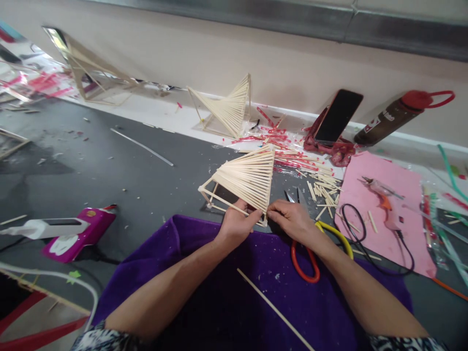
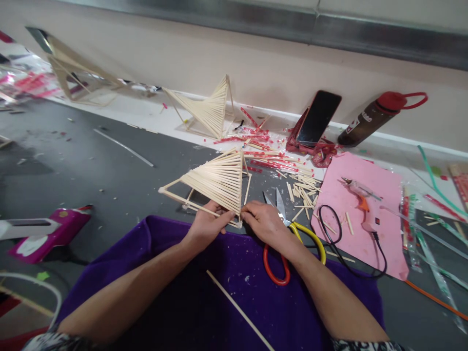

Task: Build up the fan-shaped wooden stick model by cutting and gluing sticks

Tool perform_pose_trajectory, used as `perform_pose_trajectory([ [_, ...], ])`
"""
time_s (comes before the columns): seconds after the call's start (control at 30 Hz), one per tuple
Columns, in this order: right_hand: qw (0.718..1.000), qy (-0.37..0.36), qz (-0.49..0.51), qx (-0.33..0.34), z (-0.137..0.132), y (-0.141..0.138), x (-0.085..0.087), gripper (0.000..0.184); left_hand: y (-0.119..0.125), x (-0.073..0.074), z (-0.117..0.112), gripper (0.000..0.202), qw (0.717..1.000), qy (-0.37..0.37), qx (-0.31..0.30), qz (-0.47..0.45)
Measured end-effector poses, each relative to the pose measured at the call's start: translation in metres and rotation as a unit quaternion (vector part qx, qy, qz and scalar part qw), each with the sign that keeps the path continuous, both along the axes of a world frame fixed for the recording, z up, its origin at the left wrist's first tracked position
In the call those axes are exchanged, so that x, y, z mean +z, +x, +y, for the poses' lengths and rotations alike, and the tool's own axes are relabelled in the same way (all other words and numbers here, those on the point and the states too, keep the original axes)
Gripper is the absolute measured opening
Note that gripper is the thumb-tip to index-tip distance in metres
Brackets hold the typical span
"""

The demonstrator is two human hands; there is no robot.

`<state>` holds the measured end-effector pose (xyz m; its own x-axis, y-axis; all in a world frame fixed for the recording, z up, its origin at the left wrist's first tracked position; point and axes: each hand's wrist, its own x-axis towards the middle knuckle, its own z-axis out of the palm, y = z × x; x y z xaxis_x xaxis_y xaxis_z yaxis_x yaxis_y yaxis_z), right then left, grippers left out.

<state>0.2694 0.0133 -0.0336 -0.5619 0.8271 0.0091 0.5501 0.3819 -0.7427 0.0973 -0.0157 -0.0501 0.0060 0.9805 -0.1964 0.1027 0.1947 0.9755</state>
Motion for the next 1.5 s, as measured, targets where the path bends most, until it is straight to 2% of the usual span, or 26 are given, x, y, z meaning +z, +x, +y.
perform_pose_trajectory([
  [0.27, 1.000, 0.005, -0.008, -0.006, -0.003, -0.002, 0.002, 0.024, 0.000, 0.000, 0.000, 0.026, 1.000, 0.010, -0.003, 0.004],
  [0.43, 0.991, -0.065, 0.048, -0.104, -0.002, 0.001, 0.003, 0.028, 0.000, 0.000, 0.000, 0.025, 1.000, 0.004, -0.002, -0.005],
  [0.53, 0.983, -0.084, 0.088, -0.138, -0.003, 0.003, 0.002, 0.026, -0.001, 0.001, 0.000, 0.027, 1.000, -0.005, -0.005, -0.008],
  [0.63, 0.968, -0.067, 0.153, -0.186, -0.005, 0.004, 0.003, 0.025, -0.003, 0.003, 0.000, 0.030, 1.000, -0.003, -0.021, -0.014],
  [0.77, 0.930, 0.010, 0.279, -0.239, -0.010, 0.004, 0.007, 0.025, -0.004, 0.003, -0.001, 0.031, 0.999, -0.005, -0.038, -0.016],
  [0.87, 0.922, 0.043, 0.306, -0.234, -0.012, 0.004, 0.007, 0.022, -0.004, 0.003, -0.002, 0.031, 0.999, -0.008, -0.035, -0.021],
  [1.17, 0.972, 0.052, 0.180, -0.143, -0.012, 0.001, 0.007, 0.021, -0.001, 0.001, -0.001, 0.027, 0.999, -0.030, -0.018, -0.014],
  [1.5, 0.983, 0.074, 0.139, -0.095, -0.014, 0.000, 0.005, 0.022, -0.001, 0.007, -0.002, 0.026, 0.999, -0.041, -0.021, -0.016],
])
